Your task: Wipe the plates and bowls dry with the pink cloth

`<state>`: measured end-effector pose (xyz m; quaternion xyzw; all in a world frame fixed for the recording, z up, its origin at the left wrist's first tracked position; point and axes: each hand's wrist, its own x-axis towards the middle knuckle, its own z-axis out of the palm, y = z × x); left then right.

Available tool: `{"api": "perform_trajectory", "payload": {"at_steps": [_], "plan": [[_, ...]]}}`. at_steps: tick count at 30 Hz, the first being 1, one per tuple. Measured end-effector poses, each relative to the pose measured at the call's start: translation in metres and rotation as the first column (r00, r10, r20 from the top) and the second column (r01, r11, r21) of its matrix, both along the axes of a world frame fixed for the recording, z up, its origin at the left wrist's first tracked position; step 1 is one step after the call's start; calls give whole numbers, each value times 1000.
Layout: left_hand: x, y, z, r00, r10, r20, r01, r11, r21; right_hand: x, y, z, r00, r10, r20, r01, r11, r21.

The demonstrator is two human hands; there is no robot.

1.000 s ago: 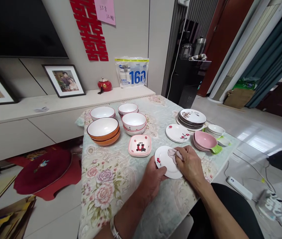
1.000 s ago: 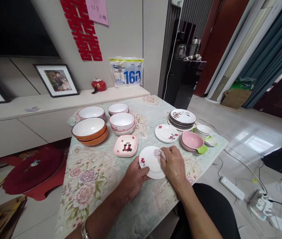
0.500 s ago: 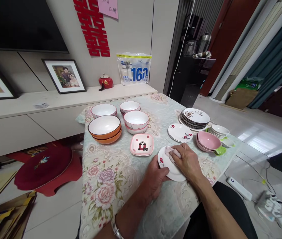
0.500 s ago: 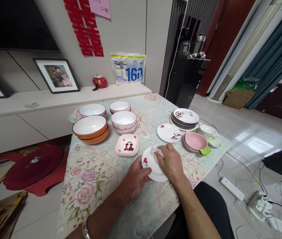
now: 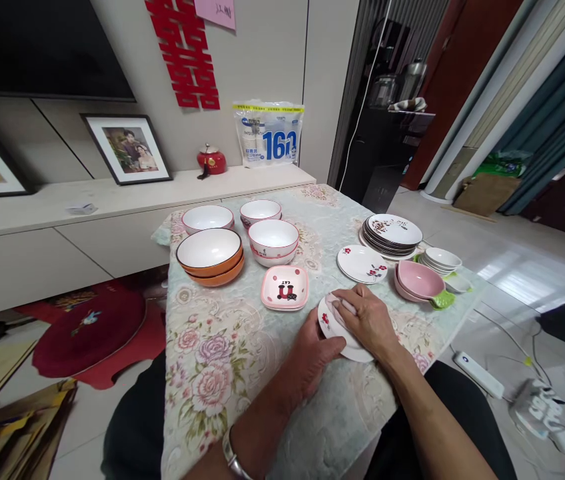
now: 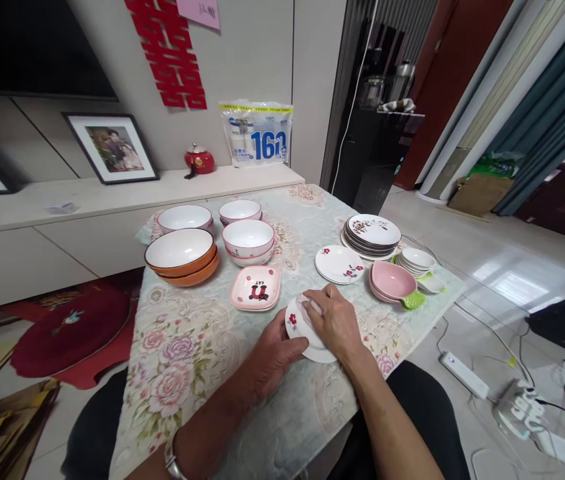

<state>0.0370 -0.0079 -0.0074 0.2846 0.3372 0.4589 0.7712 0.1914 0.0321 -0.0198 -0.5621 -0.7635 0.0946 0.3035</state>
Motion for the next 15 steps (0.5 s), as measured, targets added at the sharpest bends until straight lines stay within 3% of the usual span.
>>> {"api": "perform_trajectory", "payload": {"at_steps": [2,4,8,10,12,15], "plan": [[0,0,0,1000,-2,1,2,1000,4,-1,0,-2,994,-98,42,97,995,25],[0,0,1,1000,-20,5,20,1000,-6,-3,-1,-1,997,-77,28,76,997,25],[0,2,2,1000,-27,4,27,999,-17,-10,-7,6,969,209,-133,-212,977,-13],[0,3,3,999,-30,-13,30,999,-21,-9,-7,8,950,269,-157,-275,961,-16],[-1,4,3,999,-50,-19,49,998,-25,-6,-5,9,973,201,-111,-205,979,-22],[-1,5,3,997,-67,-29,65,997,-50,0,-1,7,999,-34,19,34,999,-34]]}}
